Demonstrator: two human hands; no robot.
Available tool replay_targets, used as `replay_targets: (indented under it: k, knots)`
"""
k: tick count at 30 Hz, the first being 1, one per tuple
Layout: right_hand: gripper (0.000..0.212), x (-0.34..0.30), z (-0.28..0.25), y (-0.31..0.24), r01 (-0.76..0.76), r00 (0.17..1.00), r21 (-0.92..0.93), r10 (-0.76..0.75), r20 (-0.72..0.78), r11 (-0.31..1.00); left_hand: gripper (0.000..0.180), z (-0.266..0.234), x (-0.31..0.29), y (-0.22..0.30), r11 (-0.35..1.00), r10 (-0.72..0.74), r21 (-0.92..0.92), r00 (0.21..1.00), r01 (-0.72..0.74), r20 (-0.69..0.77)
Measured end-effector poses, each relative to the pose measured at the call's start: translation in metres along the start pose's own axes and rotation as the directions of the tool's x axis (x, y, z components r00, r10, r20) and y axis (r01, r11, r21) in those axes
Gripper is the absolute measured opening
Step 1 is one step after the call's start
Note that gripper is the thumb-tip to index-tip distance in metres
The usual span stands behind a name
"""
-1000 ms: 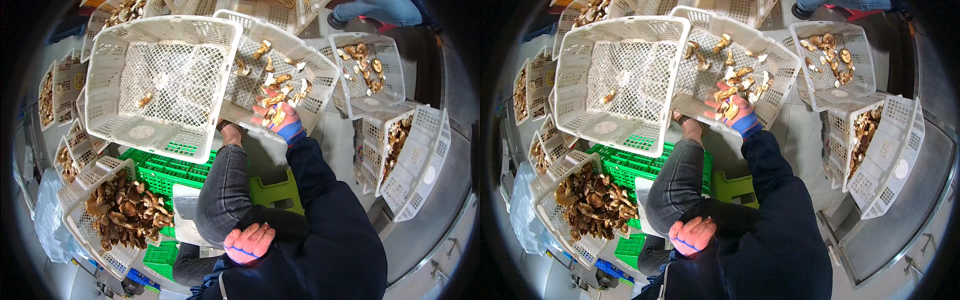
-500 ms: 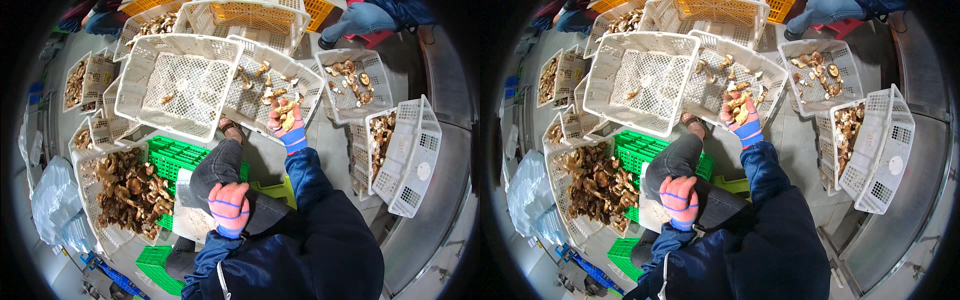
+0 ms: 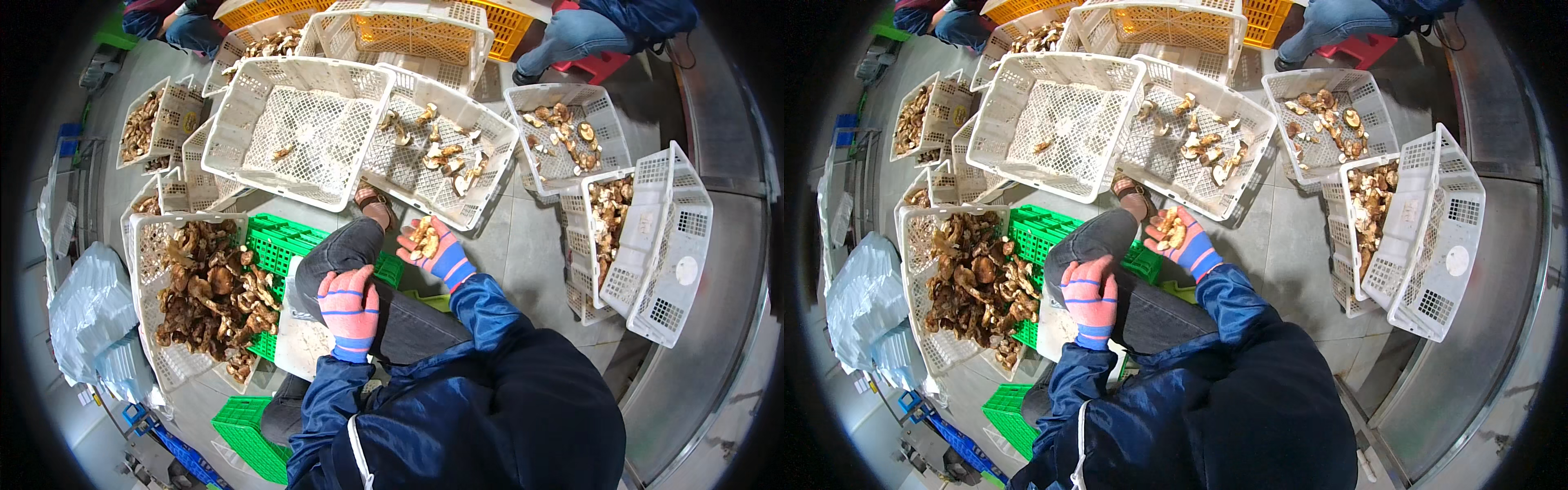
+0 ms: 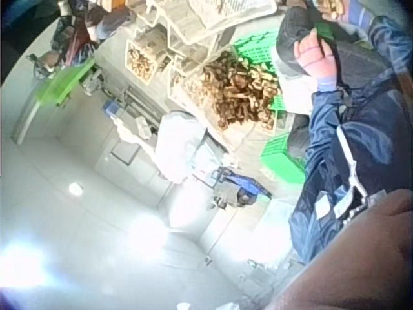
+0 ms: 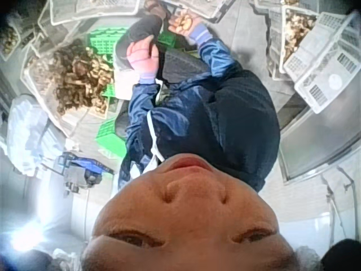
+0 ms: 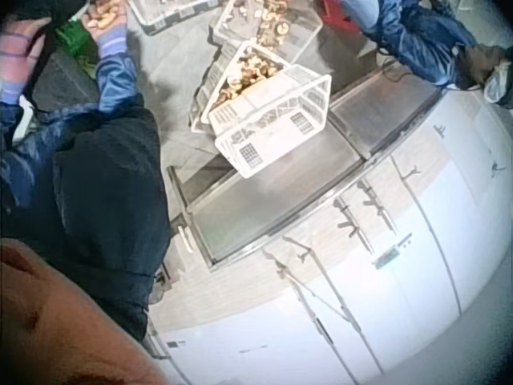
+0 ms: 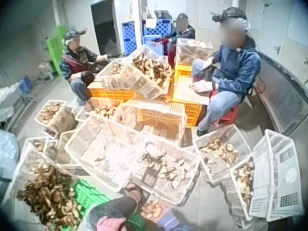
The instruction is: The person uses a knife to trim the stems and peel sections of mushrooms on a white cutting board, then sorts the trimmed mushrooms into plastic baskets.
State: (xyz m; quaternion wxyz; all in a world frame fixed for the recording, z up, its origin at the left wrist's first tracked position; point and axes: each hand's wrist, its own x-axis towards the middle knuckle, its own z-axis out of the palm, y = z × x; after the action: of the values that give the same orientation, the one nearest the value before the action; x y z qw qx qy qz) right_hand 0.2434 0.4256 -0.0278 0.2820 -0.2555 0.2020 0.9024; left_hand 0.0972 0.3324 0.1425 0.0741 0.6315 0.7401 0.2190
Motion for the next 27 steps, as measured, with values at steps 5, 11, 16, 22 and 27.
replay_targets:
  k: [5,11,16,22,27]
  knots:
    - [0.054,-0.045,0.087,0.042,0.064,0.976,-0.238,-0.011,0.217,0.969,0.051,-0.011,-0.001,0.017,-0.003,-0.321,-0.943,0.892,0.334,0.317]
    - [0.037,-0.083,0.121,0.108,0.557,0.515,-0.611,-0.343,0.785,-0.563,0.056,0.003,-0.008,0.019,-0.768,-0.310,-0.634,0.813,0.091,0.492]
    - [0.043,-0.109,0.145,0.110,0.743,0.660,-0.562,-0.536,0.526,0.363,0.053,0.015,-0.022,0.014,-0.919,-0.312,-0.373,0.811,-0.126,0.495]
    - [0.027,-0.116,0.149,0.082,0.597,0.709,-0.793,-0.384,0.591,-0.118,0.058,-0.013,-0.017,0.021,-0.923,-0.269,-0.368,0.871,-0.111,0.412]
    - [0.034,-0.107,0.152,0.124,0.436,0.872,-0.868,-0.128,0.473,-0.235,0.057,-0.030,-0.039,-0.001,-0.916,-0.344,-0.309,0.898,-0.256,0.276]
